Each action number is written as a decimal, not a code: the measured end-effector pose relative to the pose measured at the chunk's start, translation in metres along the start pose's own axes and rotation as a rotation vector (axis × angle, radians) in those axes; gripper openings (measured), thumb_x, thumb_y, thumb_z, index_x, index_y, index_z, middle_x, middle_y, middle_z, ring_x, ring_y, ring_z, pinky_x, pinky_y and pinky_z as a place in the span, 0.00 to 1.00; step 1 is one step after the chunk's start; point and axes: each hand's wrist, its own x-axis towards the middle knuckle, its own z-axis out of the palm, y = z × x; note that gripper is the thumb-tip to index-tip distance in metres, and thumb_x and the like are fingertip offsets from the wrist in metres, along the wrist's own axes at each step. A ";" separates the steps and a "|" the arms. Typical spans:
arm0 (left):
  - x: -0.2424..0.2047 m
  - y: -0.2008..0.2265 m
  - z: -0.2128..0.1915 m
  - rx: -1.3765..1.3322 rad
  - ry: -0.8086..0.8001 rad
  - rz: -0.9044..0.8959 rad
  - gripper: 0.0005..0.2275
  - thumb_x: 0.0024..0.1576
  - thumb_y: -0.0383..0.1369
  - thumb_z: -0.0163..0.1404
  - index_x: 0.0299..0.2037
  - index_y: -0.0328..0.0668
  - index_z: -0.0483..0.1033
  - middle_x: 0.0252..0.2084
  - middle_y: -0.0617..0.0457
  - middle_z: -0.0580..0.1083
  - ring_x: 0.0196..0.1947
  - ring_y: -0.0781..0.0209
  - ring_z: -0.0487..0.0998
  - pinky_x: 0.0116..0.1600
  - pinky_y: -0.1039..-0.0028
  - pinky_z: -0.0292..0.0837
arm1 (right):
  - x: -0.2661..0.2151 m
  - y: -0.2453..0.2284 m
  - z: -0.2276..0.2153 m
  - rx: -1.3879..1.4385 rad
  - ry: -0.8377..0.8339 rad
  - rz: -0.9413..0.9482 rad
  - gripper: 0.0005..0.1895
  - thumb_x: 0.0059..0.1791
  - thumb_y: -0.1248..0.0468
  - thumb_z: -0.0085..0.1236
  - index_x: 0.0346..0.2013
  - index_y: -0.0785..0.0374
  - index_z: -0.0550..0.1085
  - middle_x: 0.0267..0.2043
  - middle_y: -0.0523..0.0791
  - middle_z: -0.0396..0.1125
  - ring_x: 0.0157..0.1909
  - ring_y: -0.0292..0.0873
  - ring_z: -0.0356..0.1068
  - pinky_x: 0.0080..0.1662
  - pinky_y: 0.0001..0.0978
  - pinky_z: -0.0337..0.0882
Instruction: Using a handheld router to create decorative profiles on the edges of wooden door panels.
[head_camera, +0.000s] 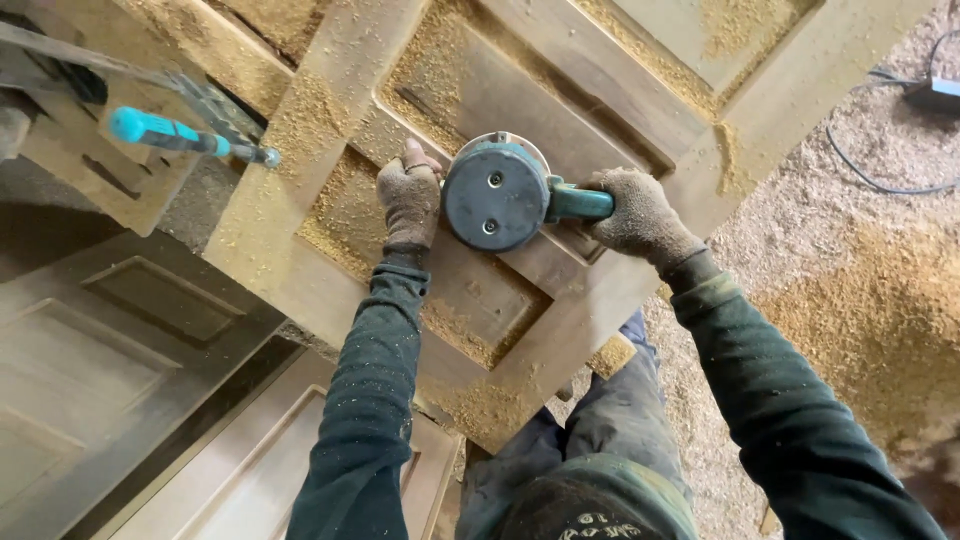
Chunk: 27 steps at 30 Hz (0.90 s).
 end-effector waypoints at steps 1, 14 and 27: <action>0.004 0.000 -0.002 -0.003 0.002 0.002 0.24 0.63 0.50 0.39 0.21 0.49 0.80 0.18 0.55 0.75 0.24 0.60 0.77 0.37 0.74 0.74 | 0.004 -0.004 -0.001 -0.002 0.001 -0.003 0.23 0.32 0.57 0.69 0.42 0.44 0.80 0.38 0.47 0.74 0.50 0.59 0.74 0.55 0.54 0.74; 0.050 0.021 -0.034 0.111 0.010 -0.045 0.24 0.61 0.54 0.38 0.24 0.56 0.82 0.30 0.52 0.81 0.44 0.50 0.83 0.54 0.65 0.75 | 0.061 -0.041 0.000 -0.032 -0.014 -0.020 0.22 0.33 0.53 0.68 0.42 0.43 0.80 0.40 0.46 0.74 0.51 0.57 0.74 0.56 0.53 0.73; 0.083 0.057 -0.066 0.071 0.083 -0.072 0.23 0.59 0.53 0.41 0.34 0.45 0.84 0.41 0.40 0.81 0.54 0.40 0.79 0.61 0.57 0.72 | 0.127 -0.057 0.018 -0.076 -0.013 -0.042 0.28 0.33 0.51 0.68 0.48 0.45 0.78 0.44 0.48 0.74 0.53 0.58 0.73 0.57 0.54 0.73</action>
